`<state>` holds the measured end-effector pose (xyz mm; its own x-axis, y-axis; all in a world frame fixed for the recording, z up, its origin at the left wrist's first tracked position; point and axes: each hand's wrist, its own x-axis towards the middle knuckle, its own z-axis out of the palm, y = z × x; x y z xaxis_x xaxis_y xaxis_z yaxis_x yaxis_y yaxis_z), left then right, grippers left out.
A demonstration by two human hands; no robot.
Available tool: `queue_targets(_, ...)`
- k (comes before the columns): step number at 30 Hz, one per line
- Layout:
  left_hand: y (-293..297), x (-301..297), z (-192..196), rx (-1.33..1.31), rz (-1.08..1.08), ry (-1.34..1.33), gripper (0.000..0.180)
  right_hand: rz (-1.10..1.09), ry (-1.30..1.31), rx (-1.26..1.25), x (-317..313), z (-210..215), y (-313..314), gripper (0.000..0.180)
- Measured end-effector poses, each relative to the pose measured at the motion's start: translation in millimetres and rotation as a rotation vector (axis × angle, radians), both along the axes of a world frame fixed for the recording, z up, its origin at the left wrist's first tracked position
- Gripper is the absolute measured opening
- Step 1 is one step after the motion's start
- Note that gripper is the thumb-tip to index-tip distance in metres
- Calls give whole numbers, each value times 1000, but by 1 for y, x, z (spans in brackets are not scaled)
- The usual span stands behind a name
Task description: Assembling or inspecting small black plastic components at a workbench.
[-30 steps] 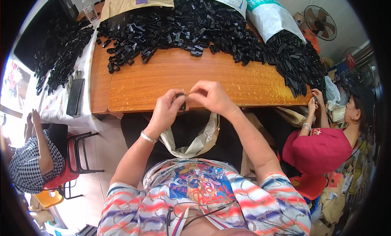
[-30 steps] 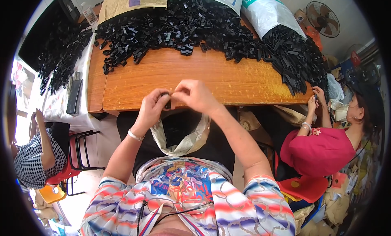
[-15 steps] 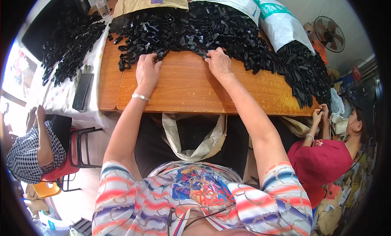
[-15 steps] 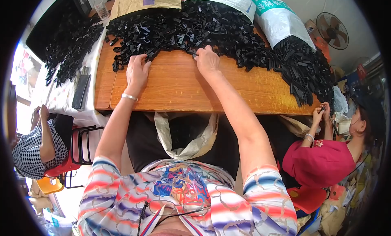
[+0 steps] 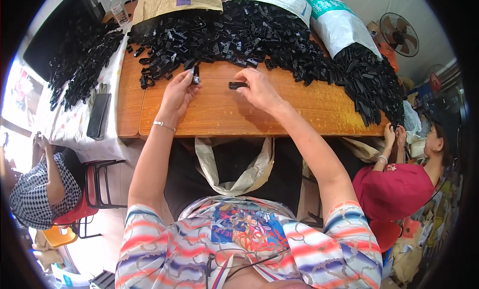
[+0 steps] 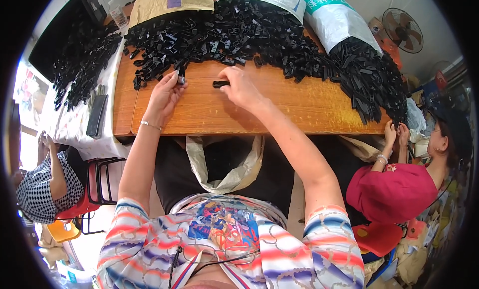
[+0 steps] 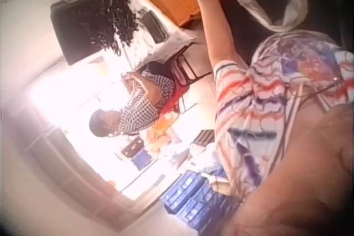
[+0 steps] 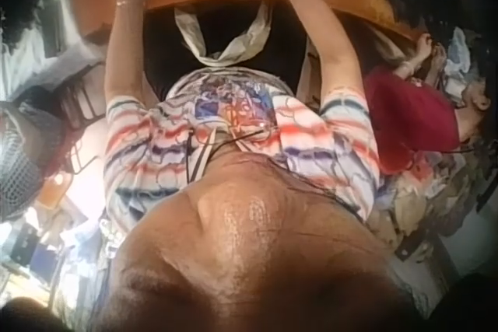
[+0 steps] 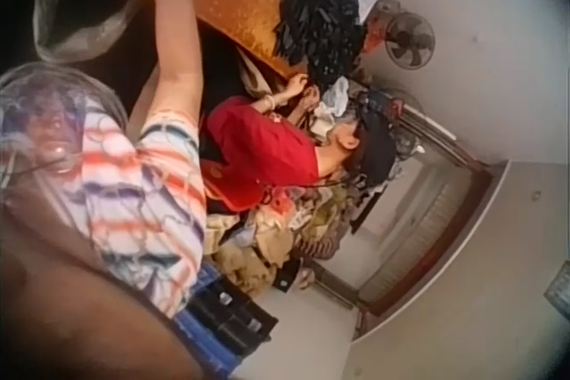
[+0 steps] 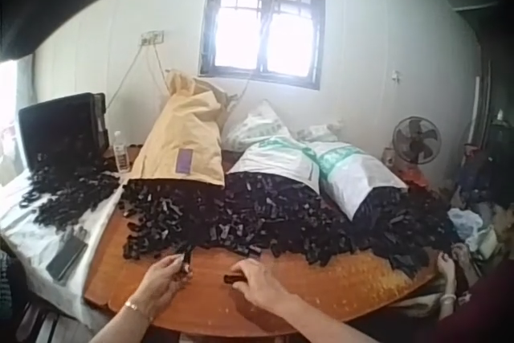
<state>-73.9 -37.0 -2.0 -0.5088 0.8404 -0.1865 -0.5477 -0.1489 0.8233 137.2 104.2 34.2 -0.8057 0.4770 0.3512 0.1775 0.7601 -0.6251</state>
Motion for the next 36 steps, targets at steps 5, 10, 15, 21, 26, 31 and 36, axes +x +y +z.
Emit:
queue_targets(5,-18,23,14,97,-197,-144,32,201,178,217,3,40,-31,25)
queue_targets(10,-20,48,28,90,-308,-156,27,265,177,191,7,55,-42,28)
queue_targets(15,-22,56,31,63,-344,-129,25,295,174,190,9,58,-47,28)
queue_targets(21,-27,64,32,18,-297,-58,29,274,152,187,11,49,-48,27)
queue_targets(26,-34,78,37,-26,-324,241,34,232,70,195,15,36,-45,26)
queue_targets(31,-37,81,36,-51,-286,348,30,162,-37,-123,18,37,-54,27)
queue_targets(36,-47,87,34,-28,-333,363,34,162,-98,-287,26,29,-53,35)
